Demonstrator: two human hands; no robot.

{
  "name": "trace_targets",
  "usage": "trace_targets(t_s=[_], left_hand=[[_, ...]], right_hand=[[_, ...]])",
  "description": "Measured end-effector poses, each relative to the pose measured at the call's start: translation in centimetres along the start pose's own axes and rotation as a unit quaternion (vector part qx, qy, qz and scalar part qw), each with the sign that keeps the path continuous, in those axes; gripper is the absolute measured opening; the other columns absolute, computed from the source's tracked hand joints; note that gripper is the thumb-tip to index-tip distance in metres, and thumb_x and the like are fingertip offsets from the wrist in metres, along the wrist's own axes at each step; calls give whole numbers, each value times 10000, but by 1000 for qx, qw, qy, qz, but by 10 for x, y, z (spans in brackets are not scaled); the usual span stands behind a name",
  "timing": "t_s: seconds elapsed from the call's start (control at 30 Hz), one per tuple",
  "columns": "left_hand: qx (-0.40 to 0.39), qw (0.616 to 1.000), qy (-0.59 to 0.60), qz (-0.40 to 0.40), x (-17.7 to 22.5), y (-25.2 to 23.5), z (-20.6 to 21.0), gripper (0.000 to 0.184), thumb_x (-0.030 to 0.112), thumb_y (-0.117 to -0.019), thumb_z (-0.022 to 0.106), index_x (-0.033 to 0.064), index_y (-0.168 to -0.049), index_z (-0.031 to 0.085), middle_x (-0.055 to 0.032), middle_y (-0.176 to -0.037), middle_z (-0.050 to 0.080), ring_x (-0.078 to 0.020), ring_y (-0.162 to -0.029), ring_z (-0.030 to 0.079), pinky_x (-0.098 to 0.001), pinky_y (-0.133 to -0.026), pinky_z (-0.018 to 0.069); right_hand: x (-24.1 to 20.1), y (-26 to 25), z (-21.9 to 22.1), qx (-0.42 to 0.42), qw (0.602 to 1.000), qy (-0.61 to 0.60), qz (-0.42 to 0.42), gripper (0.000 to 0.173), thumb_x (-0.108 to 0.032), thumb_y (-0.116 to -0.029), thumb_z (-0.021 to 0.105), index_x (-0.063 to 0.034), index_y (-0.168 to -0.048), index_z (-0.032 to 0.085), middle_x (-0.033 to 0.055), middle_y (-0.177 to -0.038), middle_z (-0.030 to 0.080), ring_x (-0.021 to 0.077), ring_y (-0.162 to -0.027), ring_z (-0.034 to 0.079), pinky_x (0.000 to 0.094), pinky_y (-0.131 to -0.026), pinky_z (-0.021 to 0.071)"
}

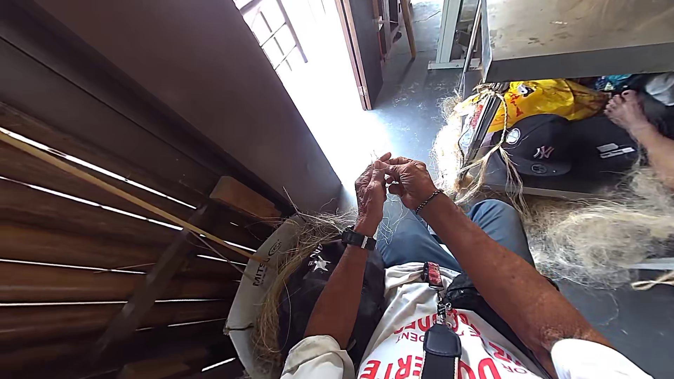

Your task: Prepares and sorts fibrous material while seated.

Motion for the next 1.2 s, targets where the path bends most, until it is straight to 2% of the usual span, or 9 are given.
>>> trace_targets(t_s=[0.17,0.3,0.4,0.47,0.57,0.7,0.77,0.87,1.2], left_hand=[[23,1000,13,14,3,-3,-1,346,277,-1106,436,135,-1124,751,50,-589,493,-23,-422,325,-180,-400,293],[53,997,33,43,8,-7,-6,327,199,-1090,468,77,-1003,759,7,-665,608,-41,-491,437,-203,-465,383],[75,994,55,57,15,-10,-11,381,173,-1090,440,104,-793,668,40,-559,509,-37,-456,412,-200,-458,371],[68,995,55,53,18,-11,-15,378,138,-1072,441,120,-734,607,55,-535,472,-28,-448,398,-191,-457,358],[6,999,43,26,21,-11,-18,364,129,-1069,432,100,-755,614,43,-595,532,-34,-512,474,-197,-512,423],[-179,975,127,-34,23,-1,-10,397,185,-1075,383,106,-790,648,20,-703,632,-103,-716,631,-298,-760,551],[-275,943,165,-89,23,9,-1,398,255,-1079,367,153,-792,622,51,-650,598,-88,-639,613,-283,-675,547],[-354,887,247,-166,22,23,12,356,340,-1059,510,202,-738,573,106,-577,448,-23,-464,404,-196,-451,354],[-424,810,360,-184,27,35,15,294,377,-995,649,215,-759,580,109,-596,461,-9,-459,399,-176,-422,312]], right_hand=[[0,-1,4,-5,999,14,50,61,-70,-951,693,-50,-894,681,18,-697,632,46,-476,460,190,-401,329],[5,-6,8,-57,995,-13,85,53,-64,-997,620,-28,-1011,655,54,-739,645,90,-537,553,221,-460,440],[5,-3,10,-114,992,-10,62,37,-24,-983,624,-36,-1015,611,76,-811,662,119,-597,584,248,-515,479],[1,-4,7,-136,990,32,28,132,-6,-953,655,-33,-1073,607,83,-910,678,155,-733,650,298,-636,556],[-14,-6,2,-167,977,129,-32,208,-71,-958,678,-38,-1162,699,68,-1046,724,148,-935,670,299,-787,543],[-29,-10,-4,-261,946,165,-101,264,-68,-948,646,5,-1191,718,61,-939,740,93,-786,665,266,-766,562],[-35,-8,-5,-312,929,165,-109,227,-78,-918,654,-20,-1112,757,35,-980,745,64,-798,645,243,-766,541],[-40,-2,-2,-373,910,154,-99,161,-111,-891,705,-53,-1013,791,24,-917,763,48,-771,666,223,-727,548],[-37,7,11,-381,916,32,-119,50,-44,-869,747,-68,-838,779,52,-855,751,102,-748,705,263,-707,599]])
Point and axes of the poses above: each hand's wrist, its own y-axis away from the middle knuckle, its own z-axis out of the palm, x = y × z, the point moved 6 cm from there along -y, towards the middle knuckle
